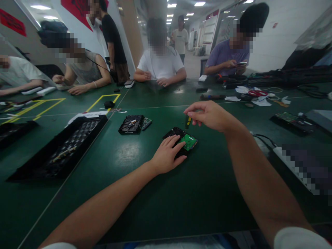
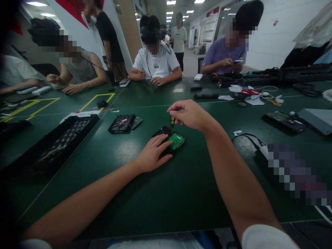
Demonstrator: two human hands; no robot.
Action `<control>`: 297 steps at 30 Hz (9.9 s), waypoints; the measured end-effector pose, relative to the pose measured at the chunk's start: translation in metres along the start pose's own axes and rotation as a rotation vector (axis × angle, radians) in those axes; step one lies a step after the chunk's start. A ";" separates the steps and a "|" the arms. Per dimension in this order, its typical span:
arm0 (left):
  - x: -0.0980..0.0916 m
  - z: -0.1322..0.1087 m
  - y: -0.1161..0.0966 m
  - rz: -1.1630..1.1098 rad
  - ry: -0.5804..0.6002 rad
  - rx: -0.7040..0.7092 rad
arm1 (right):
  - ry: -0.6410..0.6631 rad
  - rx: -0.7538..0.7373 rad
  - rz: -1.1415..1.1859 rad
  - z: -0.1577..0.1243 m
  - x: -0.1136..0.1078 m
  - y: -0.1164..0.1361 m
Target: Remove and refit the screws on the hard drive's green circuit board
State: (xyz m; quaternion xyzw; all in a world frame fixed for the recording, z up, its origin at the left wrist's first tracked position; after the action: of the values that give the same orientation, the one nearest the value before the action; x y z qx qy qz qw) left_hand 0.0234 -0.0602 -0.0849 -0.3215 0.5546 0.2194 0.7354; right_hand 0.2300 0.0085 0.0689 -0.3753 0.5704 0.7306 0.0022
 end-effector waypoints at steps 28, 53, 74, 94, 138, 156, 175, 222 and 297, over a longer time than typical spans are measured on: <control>0.002 0.000 0.001 0.011 -0.009 0.002 | 0.001 -0.016 -0.032 0.003 0.001 -0.006; 0.001 0.000 0.000 0.015 -0.004 0.002 | 0.013 -0.025 0.009 0.002 0.002 -0.004; 0.001 0.000 0.001 0.006 -0.003 0.003 | 0.032 -0.028 -0.025 0.001 0.003 -0.002; 0.001 0.000 0.000 0.008 -0.002 0.002 | -0.001 0.011 -0.050 0.001 0.002 -0.003; 0.000 0.001 0.000 -0.008 -0.002 0.003 | -0.035 0.012 -0.041 0.003 0.003 -0.004; 0.002 0.000 0.001 0.002 -0.012 0.010 | -0.043 0.007 -0.002 0.002 0.000 -0.006; 0.001 0.001 0.001 -0.002 0.005 -0.001 | 0.028 -0.019 -0.009 0.001 0.003 -0.002; 0.000 0.001 0.000 -0.010 -0.001 -0.004 | 0.010 -0.024 0.040 0.001 0.004 -0.003; 0.000 -0.001 0.000 -0.001 -0.005 0.002 | -0.041 -0.019 0.016 0.004 0.004 -0.004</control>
State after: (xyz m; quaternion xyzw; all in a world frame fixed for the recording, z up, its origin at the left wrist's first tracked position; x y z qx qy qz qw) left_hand 0.0231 -0.0606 -0.0853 -0.3205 0.5529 0.2193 0.7372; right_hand 0.2268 0.0113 0.0634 -0.3553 0.5663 0.7436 0.0045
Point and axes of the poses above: each hand's wrist, its own z-axis towards the middle knuckle, its own x-axis out of the palm, y = z × x, the point moved 2 cm from there along z, towards the middle knuckle, and after that the axes turned 10 degrees about y, right-handed, at the moved point
